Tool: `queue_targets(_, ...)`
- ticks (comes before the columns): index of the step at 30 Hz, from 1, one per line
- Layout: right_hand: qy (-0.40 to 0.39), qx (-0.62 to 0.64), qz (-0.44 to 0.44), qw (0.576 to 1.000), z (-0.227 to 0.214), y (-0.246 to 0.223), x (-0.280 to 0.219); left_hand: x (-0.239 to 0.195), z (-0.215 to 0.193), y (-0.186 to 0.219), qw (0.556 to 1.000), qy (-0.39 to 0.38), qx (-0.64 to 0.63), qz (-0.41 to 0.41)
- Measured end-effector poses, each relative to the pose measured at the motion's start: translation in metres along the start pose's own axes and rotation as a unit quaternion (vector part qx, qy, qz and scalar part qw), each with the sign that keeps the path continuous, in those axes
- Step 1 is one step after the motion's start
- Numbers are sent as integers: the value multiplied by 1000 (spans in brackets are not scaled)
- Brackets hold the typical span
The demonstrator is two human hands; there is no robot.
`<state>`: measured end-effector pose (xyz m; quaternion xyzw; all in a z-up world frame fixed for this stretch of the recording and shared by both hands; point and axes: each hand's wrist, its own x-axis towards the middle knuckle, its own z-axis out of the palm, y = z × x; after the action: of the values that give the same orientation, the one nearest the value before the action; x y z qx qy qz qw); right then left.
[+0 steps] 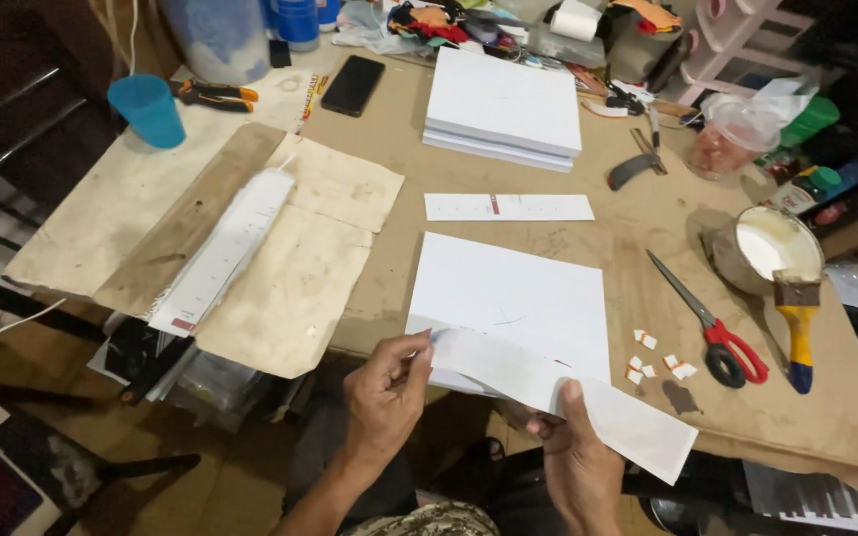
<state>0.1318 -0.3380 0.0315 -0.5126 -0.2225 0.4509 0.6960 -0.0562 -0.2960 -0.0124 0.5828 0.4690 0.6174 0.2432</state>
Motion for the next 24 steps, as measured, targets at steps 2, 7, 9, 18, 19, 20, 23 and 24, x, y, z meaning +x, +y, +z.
queue_targets(2, 1, -9, 3, 1000, -4, 2, -1, 0, -2, -1, 1000, -10, 2, 23)
queue_targets(7, -66, 94, -3, 993, -36, 36, 13, -5, -7, -17, 878, -90, -384, -271)
queue_targets(9, -41, 88, 3, 995, -43, 40, 11, -9, -9, -21, 864, -84, -393, -305)
queue_targets(18, 27, 4, 4, 1000, -49, 46, 10, 7, -33, -24, 892, -33, -346, -289)
queue_targets(19, 56, 8, 2, 998, -51, 49, 13, 9, -33, -22, 906, -6, -304, -293)
queue_targets(20, 54, 8, 3, 999, -55, 47, 14, 10, -34, -19, 907, -4, -303, -293)
queue_targets(23, 88, 14, 18, 996, -73, 51, 18, 15, -30, -20, 941, 21, -177, -287)
queue_targets(24, 130, -11, 22, 991, -81, 58, 21, 15, -30, -24, 951, -7, -152, -270)
